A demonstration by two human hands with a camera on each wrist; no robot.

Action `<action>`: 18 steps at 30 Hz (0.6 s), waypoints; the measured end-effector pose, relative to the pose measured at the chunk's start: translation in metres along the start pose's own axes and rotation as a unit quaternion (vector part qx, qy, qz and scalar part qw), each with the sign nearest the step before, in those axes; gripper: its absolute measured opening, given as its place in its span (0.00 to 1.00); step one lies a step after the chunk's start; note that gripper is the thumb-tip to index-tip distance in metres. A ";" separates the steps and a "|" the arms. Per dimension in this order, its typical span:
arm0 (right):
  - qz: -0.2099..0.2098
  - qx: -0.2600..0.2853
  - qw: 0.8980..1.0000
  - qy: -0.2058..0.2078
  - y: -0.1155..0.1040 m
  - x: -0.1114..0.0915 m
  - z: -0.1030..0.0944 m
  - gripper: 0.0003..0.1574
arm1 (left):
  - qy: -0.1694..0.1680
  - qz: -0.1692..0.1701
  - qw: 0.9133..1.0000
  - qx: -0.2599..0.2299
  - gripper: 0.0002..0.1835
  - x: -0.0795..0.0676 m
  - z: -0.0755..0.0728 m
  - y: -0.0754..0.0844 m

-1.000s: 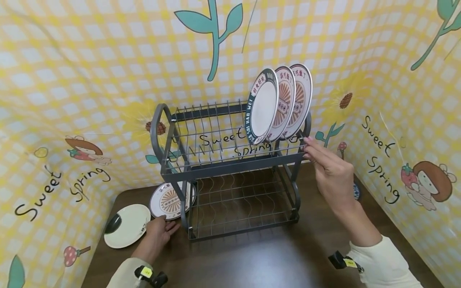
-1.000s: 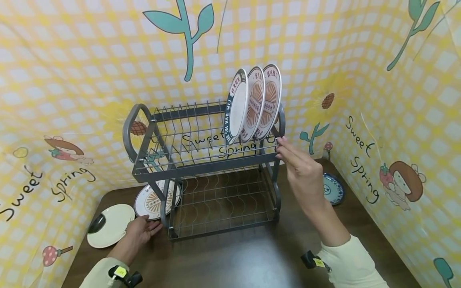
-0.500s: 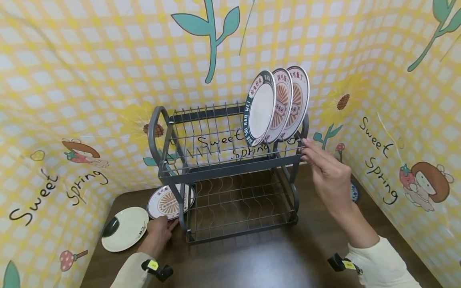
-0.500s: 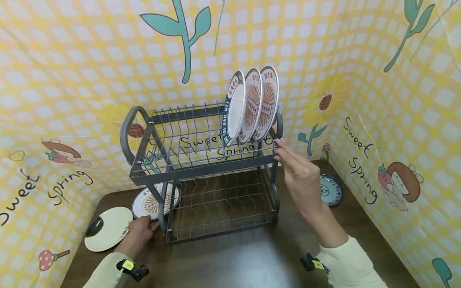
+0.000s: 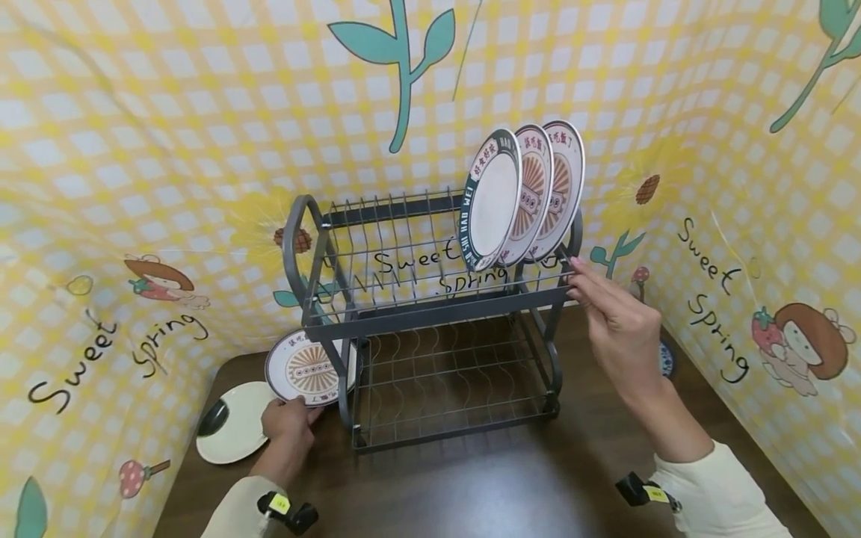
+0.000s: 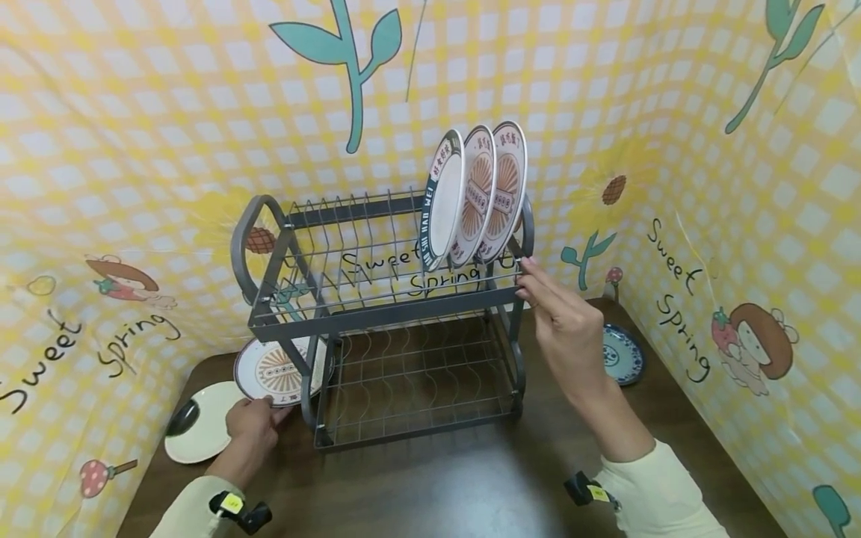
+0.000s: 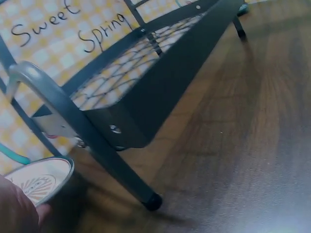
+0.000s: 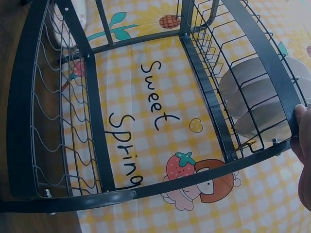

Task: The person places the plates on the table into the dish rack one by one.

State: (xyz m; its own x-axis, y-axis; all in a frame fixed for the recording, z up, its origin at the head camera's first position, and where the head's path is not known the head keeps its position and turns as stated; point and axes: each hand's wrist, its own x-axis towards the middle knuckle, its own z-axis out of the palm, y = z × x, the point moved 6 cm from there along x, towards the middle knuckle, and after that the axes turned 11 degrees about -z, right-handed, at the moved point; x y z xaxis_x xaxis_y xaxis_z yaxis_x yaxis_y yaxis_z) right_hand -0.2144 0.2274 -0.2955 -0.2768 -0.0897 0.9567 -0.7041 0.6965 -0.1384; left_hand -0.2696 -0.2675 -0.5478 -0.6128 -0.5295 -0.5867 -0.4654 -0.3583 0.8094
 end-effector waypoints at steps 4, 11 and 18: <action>-0.005 0.003 1.000 -0.002 0.000 0.001 -0.001 0.15 | 0.006 0.019 0.999 -0.028 0.27 -0.008 -0.012 0.014; -0.015 0.008 1.000 -0.003 -0.001 0.001 -0.004 0.15 | 0.077 0.079 0.994 0.020 0.23 -0.025 -0.040 0.039; -0.019 0.014 1.000 -0.013 0.000 0.002 -0.003 0.15 | 0.172 0.120 0.975 0.078 0.19 -0.031 -0.076 0.055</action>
State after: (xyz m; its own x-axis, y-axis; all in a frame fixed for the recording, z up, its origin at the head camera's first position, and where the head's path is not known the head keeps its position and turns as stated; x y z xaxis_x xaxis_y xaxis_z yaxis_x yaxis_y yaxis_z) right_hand -0.2129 0.2287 -0.2928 -0.2667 -0.1347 0.9543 -0.7320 0.6724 -0.1097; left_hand -0.2274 -0.3294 -0.4829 -0.4787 -0.8193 -0.3156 -0.4420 -0.0857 0.8929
